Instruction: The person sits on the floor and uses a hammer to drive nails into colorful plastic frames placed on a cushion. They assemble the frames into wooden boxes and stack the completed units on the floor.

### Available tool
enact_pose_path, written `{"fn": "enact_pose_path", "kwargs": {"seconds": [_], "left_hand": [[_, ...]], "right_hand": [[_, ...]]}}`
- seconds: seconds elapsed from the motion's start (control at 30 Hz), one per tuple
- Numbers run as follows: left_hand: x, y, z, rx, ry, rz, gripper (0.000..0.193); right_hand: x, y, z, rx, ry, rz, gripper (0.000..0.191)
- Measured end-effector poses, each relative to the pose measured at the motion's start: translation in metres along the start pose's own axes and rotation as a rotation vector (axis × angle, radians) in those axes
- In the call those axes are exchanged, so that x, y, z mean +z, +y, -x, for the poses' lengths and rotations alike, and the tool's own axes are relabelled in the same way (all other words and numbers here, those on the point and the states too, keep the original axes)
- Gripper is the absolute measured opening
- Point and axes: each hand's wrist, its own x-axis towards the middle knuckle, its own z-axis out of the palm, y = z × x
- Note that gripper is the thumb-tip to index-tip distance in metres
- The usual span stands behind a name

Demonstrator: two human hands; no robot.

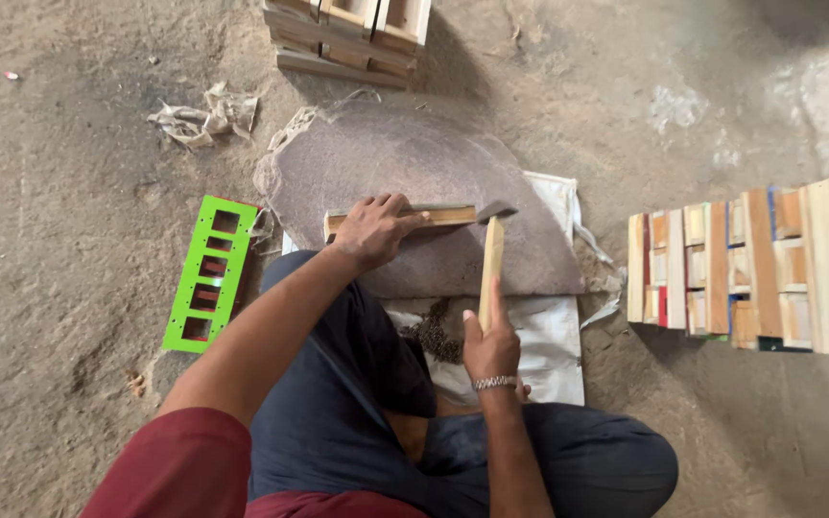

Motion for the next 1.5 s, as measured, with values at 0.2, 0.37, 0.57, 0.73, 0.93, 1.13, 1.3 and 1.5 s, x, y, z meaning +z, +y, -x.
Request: {"fn": "enact_pose_path", "kwargs": {"seconds": [0.2, 0.37, 0.57, 0.73, 0.93, 1.13, 1.3, 1.5], "left_hand": [[-0.034, -0.012, 0.008, -0.218, -0.197, -0.15, 0.068], [-0.045, -0.049, 0.024, -0.452, -0.249, 0.027, 0.039], [-0.007, -0.029, -0.003, -0.379, -0.028, 0.299, 0.047], [0.009, -0.012, -0.009, -0.49, 0.063, 0.349, 0.046], [0.004, -0.011, -0.005, -0.452, 0.156, 0.411, 0.029], [-0.002, -0.009, -0.005, -0.352, 0.27, 0.36, 0.043], [-0.01, -0.038, -0.008, -0.68, -0.33, 0.65, 0.038], [-0.038, -0.082, 0.017, -0.594, 0.025, 0.359, 0.059]], "right_hand": [[-0.011, 0.026, 0.034, -0.136, 0.074, -0.163, 0.079], [-0.024, 0.019, 0.058, -0.124, -0.004, -0.087, 0.081], [-0.051, -0.033, 0.056, -0.326, 0.077, -0.094, 0.071], [-0.024, -0.045, 0.054, -0.595, 0.33, -0.326, 0.064], [0.036, -0.035, 0.044, -0.503, 0.046, 0.123, 0.062], [0.023, -0.003, 0.039, -0.262, 0.049, -0.217, 0.075], [0.007, 0.033, 0.019, -0.423, 0.126, -0.483, 0.081], [0.016, 0.073, -0.035, 0.078, -0.157, -0.979, 0.09]]}}
